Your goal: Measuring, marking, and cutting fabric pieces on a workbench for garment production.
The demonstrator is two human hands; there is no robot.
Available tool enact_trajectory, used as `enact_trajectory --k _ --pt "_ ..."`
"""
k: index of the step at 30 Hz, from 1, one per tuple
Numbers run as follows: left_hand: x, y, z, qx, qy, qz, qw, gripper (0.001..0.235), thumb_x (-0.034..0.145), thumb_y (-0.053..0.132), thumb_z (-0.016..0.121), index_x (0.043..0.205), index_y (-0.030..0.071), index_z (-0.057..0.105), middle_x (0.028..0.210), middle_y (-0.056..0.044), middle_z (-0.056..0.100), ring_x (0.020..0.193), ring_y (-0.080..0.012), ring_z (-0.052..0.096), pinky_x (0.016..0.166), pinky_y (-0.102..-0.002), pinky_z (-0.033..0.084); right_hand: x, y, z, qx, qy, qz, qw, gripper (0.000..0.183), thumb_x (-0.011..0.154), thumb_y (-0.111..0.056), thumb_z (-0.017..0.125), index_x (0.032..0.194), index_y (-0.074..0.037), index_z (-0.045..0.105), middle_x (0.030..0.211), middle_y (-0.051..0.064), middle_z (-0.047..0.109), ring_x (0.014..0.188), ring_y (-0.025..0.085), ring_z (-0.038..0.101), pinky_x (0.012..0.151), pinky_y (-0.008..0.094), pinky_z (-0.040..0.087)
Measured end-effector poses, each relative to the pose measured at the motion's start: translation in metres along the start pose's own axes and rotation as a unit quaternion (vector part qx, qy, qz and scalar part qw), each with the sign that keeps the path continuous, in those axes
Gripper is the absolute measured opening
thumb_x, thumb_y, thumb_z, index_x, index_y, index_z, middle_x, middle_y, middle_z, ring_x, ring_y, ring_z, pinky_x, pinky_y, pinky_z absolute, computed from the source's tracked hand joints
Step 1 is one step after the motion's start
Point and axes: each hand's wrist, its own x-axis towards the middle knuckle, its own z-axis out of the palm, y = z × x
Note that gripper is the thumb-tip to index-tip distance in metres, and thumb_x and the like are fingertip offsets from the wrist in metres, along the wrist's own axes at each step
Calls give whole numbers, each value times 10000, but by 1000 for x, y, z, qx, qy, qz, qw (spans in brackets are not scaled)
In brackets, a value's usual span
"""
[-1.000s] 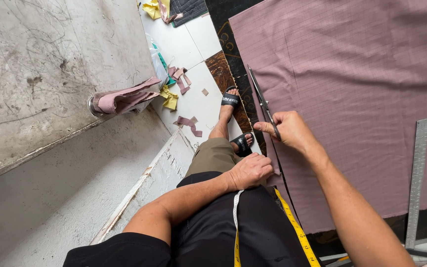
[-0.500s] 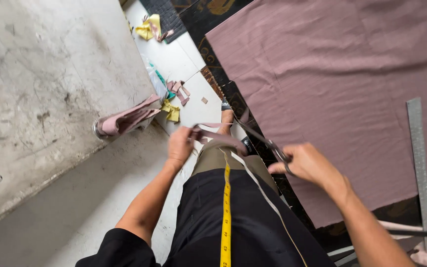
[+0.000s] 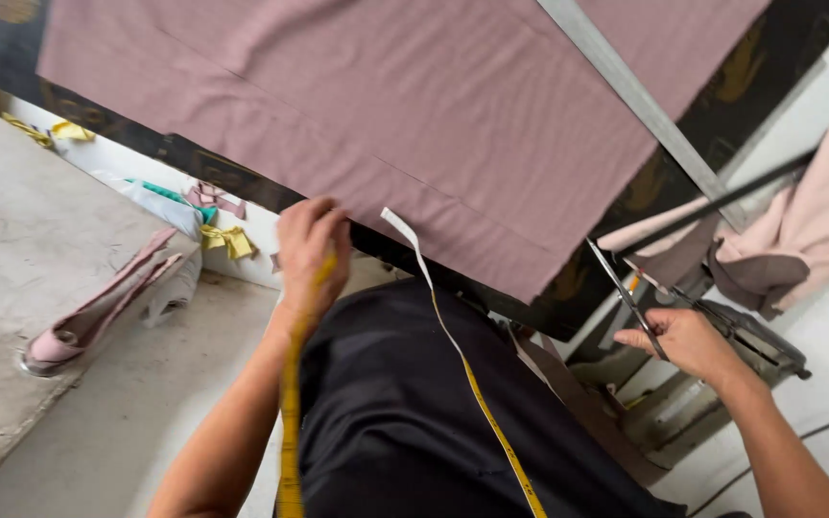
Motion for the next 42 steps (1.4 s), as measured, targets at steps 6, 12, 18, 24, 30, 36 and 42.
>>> enact_trajectory --k 6,12,18,24,30,36,42 --pt "-36 36 74 -73 -577 -1 813 728 659 59 562 1376 169 626 1453 -116 541 1318 -314 479 1165 -388 329 24 32 -19 -71 -83 51 993 650 790 -509 901 564 -90 459 523 42 405 527 173 352 585 286 292" --pt "23 88 47 -179 -576 -146 784 632 691 100 520 1306 121 664 1319 -49 714 1219 -221 661 1057 -337 485 37 15 -31 -140 -148 27 979 622 819 -511 879 593 -84 489 540 56 546 520 169 412 560 297 305" --pt "-50 126 166 -129 -192 115 966 220 929 59 582 733 31 488 806 -125 529 647 -338 500 585 -477 408 78 19 -22 -213 -153 -85 961 650 786 -550 898 633 -123 431 619 16 391 608 167 345 580 292 261" --pt "-132 111 243 35 -203 215 955 163 1002 247 406 992 155 540 918 -33 438 822 -250 501 718 -390 413 118 53 -13 -174 -147 -142 963 443 644 -503 949 727 -103 778 545 57 709 610 189 684 647 315 514" --pt "-130 112 234 16 -165 212 963 238 1044 253 364 1039 152 580 914 -45 471 812 -256 509 726 -388 422 126 55 -4 -173 -143 -156 962 456 636 -517 954 741 -110 778 532 59 690 599 200 683 647 324 523" --pt "-130 113 233 12 -172 206 963 254 1051 280 360 1060 161 584 930 -42 470 815 -259 502 732 -389 419 131 63 -2 -163 -131 -171 963 456 626 -511 964 705 -109 765 513 56 678 574 183 666 625 309 507" --pt "-133 110 238 12 -170 206 964 266 1056 300 349 1050 164 578 934 -42 461 828 -261 498 740 -389 417 110 43 -5 -151 -121 -167 967 451 632 -476 964 638 -97 719 467 59 645 533 186 626 595 304 493"
